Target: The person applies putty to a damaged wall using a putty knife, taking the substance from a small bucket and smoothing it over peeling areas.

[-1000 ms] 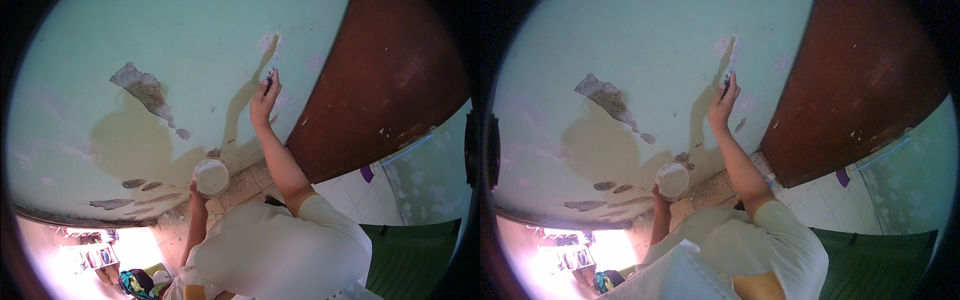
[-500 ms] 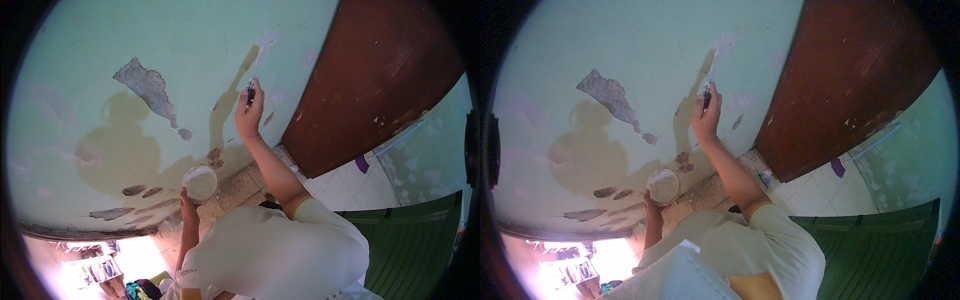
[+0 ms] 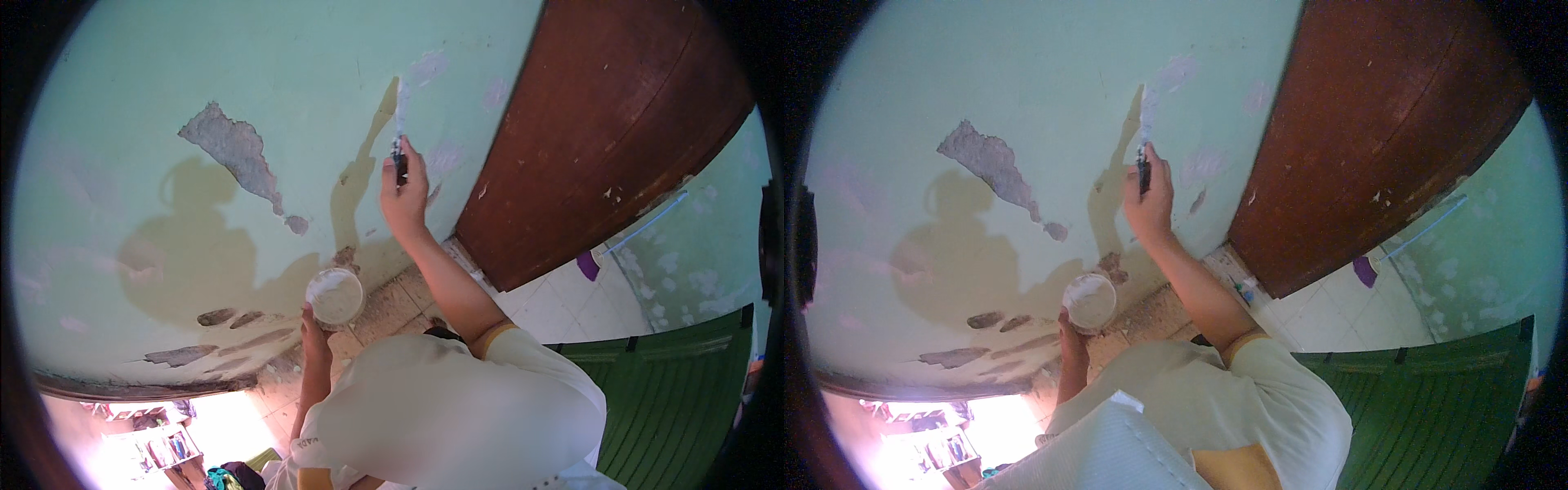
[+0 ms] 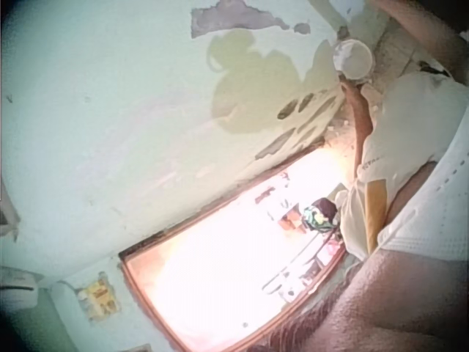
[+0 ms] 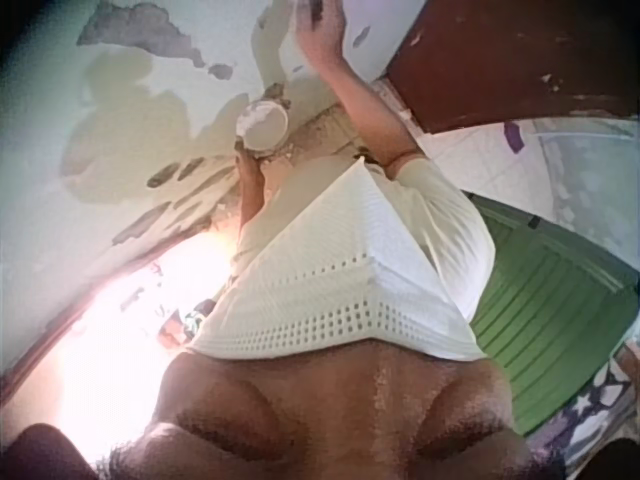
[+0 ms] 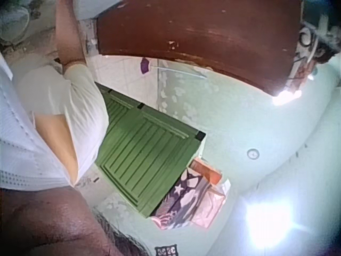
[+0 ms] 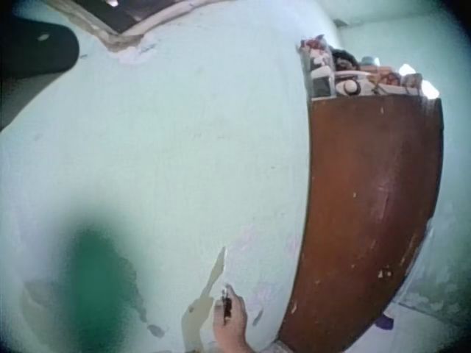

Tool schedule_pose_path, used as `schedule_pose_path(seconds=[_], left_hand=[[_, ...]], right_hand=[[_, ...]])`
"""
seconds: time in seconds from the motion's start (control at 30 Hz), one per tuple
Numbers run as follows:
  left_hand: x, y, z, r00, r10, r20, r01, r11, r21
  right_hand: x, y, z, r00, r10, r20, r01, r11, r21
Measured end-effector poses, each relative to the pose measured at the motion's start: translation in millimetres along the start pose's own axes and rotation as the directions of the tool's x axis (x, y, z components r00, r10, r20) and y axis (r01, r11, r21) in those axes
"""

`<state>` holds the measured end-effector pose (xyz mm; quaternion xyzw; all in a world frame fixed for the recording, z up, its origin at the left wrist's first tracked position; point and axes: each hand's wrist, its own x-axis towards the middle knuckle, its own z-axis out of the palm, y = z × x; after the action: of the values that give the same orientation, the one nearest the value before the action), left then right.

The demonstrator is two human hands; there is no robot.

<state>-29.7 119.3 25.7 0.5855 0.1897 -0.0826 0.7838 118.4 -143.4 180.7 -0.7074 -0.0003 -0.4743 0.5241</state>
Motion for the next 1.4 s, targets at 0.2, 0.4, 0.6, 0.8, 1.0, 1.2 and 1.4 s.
schedule_pose_path(seconds=[0.2, 0.4, 0.6, 0.8, 1.0, 1.2, 1.4], left_hand=[[1, 0, 12, 0.999, -0.018, -0.038, 0.017, 1.000, -0.022], [-6, 0, 31, 1.000, -0.010, -0.021, 0.009, 0.999, -0.049], [-9, 0, 40, 0.999, 0.002, -0.038, -0.003, 0.999, -0.035], [-10, -4, 47, 0.999, -0.012, -0.045, 0.011, 1.000, -0.027], [-18, 2, 49, 0.998, -0.015, -0.062, 0.016, 1.000, 0.018], [-13, -2, 46, 0.998, 0.004, -0.066, -0.006, 1.000, -0.023], [-10, -4, 48, 0.999, -0.025, -0.048, 0.025, 1.000, -0.008]], right_hand=[[74, 2, -24, 0.994, -0.017, -0.103, 0.007, 0.995, -0.097], [30, -17, -22, 0.991, 0.012, 0.135, -0.001, 0.996, -0.086], [42, 17, -22, 0.998, 0.054, -0.016, -0.053, 0.998, 0.043], [72, 44, 25, 0.991, -0.097, -0.091, 0.083, 0.987, -0.139], [12, 28, 30, 0.993, -0.064, 0.103, 0.070, 0.996, -0.060], [24, 26, -12, 0.997, 0.075, -0.007, -0.073, 0.990, 0.118], [69, 51, 10, 0.996, -0.034, -0.082, 0.031, 0.999, -0.029]])
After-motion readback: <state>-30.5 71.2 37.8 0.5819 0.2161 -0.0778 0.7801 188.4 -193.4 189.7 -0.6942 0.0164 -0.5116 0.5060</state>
